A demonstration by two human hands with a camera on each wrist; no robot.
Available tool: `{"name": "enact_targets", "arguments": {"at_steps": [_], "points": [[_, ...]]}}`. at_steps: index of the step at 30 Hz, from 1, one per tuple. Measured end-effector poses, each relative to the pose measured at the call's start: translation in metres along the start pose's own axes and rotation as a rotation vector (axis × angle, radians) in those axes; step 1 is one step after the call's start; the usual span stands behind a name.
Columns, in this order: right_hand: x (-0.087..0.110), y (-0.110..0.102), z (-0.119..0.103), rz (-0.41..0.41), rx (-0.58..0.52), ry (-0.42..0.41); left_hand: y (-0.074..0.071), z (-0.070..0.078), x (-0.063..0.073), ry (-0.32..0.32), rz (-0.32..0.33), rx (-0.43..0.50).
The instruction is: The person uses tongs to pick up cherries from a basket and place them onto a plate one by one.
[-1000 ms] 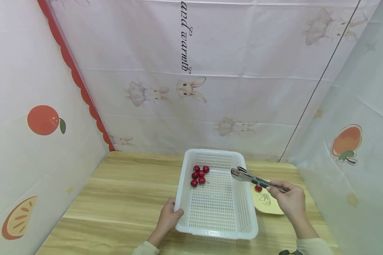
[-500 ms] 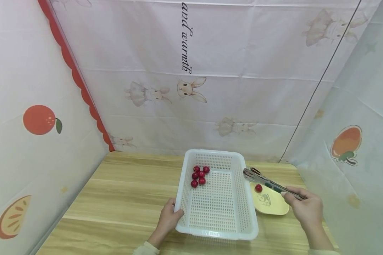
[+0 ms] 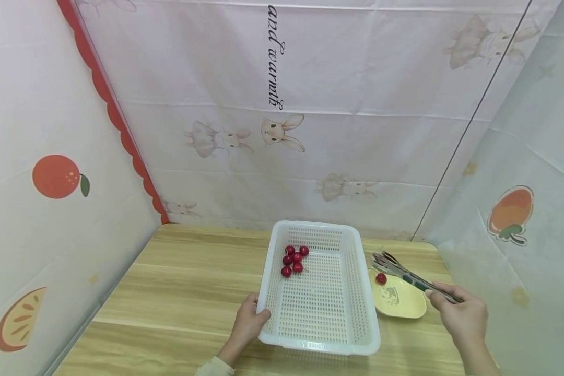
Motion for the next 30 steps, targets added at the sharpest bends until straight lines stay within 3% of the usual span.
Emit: {"name": "enact_targets", "arguments": {"at_steps": [6, 22, 30], "points": [[-0.002, -0.004, 0.013, 0.049, 0.013, 0.017, 0.001, 0.0, 0.0, -0.015, -0.017, -0.005], [-0.004, 0.001, 0.053, 0.131, 0.074, 0.038, -0.002, 0.0, 0.001, 0.051, 0.02, -0.034], [-0.007, 0.002, 0.067, 0.148, 0.044, 0.074, -0.003, 0.003, 0.002, 0.072, 0.029, -0.022]]}}
Point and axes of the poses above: each hand's wrist, its own x-axis away from the middle knuckle, its own y-axis out of the palm, z = x × y, the point moved 4 cm from there along -x, towards the middle knuckle, and after that the axes turned 3 degrees about -x, right-handed, at the moved point
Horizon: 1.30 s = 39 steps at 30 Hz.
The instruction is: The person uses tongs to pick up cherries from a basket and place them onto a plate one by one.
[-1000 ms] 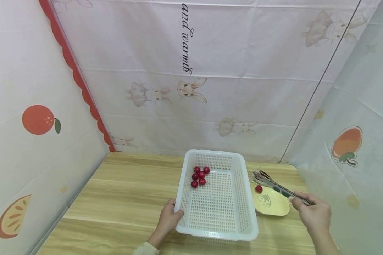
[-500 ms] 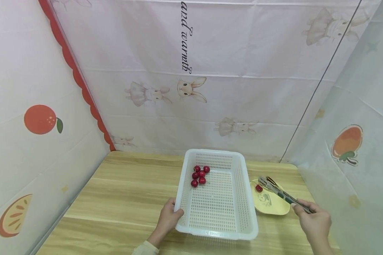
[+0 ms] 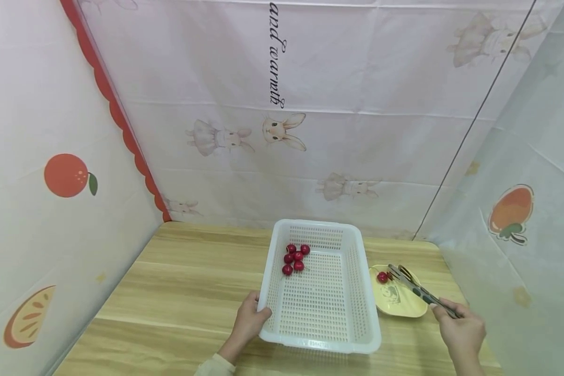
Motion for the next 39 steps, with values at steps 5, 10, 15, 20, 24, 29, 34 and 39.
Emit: {"name": "enact_targets", "arguments": {"at_steps": [5, 10, 15, 20, 24, 29, 34, 39], "points": [[0.0, -0.002, 0.001, 0.02, -0.019, 0.034, 0.001, -0.001, -0.001, -0.013, -0.007, -0.001], [-0.002, -0.004, -0.004, 0.026, -0.047, 0.049, 0.001, -0.001, -0.001, -0.011, 0.001, -0.006], [-0.001, -0.002, -0.014, 0.024, -0.082, 0.036, 0.0, 0.0, -0.001, 0.004, 0.011, -0.014], [-0.001, 0.001, -0.025, 0.028, -0.206, 0.066, 0.001, -0.001, 0.0, 0.005, 0.011, -0.015], [0.001, 0.004, -0.032, 0.017, -0.301, 0.113, 0.001, -0.002, -0.001, 0.013, 0.017, -0.021], [0.003, 0.011, -0.045, 0.014, -0.305, 0.069, 0.002, -0.002, -0.001, 0.01, 0.016, -0.022], [0.003, 0.02, -0.055, -0.003, -0.319, 0.043, 0.002, -0.002, -0.001, 0.007, 0.019, -0.015], [0.005, 0.028, -0.063, -0.039, -0.286, 0.007, 0.002, -0.004, 0.0, 0.007, 0.018, -0.008]]}}
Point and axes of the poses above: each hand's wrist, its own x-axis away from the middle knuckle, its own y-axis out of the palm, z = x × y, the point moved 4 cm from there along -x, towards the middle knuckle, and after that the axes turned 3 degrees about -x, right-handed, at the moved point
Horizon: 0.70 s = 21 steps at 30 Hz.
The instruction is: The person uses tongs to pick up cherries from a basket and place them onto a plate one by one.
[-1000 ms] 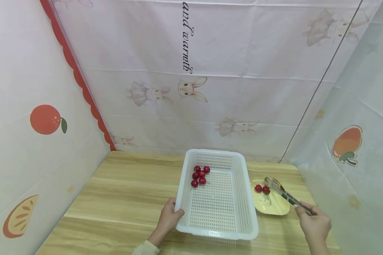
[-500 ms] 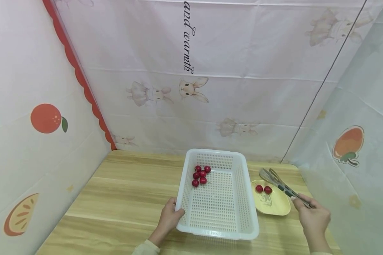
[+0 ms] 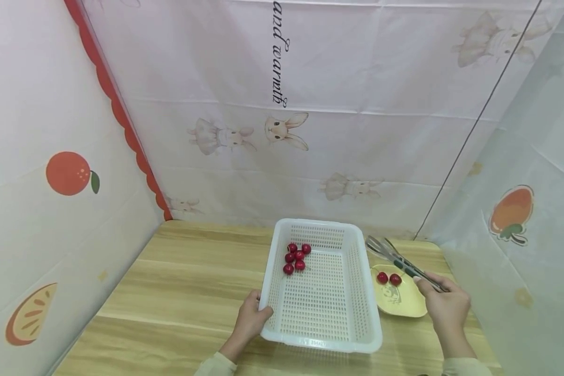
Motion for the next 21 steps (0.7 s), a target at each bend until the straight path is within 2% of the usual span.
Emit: {"name": "enact_targets", "arguments": {"at_steps": [9, 15, 21], "points": [[-0.001, 0.02, -0.011, -0.022, 0.161, -0.074, 0.0, 0.0, 0.002, -0.032, -0.008, 0.007], [-0.002, 0.03, -0.014, -0.047, 0.191, -0.074, -0.001, 0.002, 0.002, -0.009, -0.001, 0.016], [-0.002, 0.038, -0.016, -0.07, 0.183, -0.085, 0.001, 0.001, 0.001, -0.025, -0.019, 0.006]]}}
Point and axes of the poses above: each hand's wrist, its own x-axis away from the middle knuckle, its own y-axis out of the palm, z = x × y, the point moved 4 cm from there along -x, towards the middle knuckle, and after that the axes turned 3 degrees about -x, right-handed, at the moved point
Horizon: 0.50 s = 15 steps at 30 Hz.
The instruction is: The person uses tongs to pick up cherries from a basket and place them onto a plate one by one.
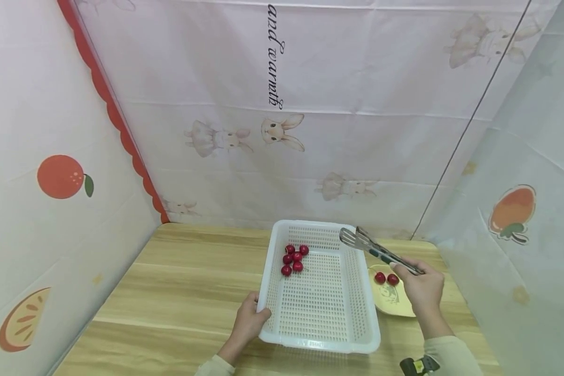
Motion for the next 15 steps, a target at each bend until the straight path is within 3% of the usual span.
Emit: {"name": "enact_targets", "arguments": {"at_steps": [6, 15], "points": [[0.0, 0.013, -0.007, -0.084, -0.08, 0.016, 0.0, 0.0, -0.001, -0.004, -0.005, -0.004], [0.0, 0.031, -0.015, -0.17, -0.02, -0.01, 0.001, -0.002, -0.002, -0.021, -0.011, 0.004]]}}
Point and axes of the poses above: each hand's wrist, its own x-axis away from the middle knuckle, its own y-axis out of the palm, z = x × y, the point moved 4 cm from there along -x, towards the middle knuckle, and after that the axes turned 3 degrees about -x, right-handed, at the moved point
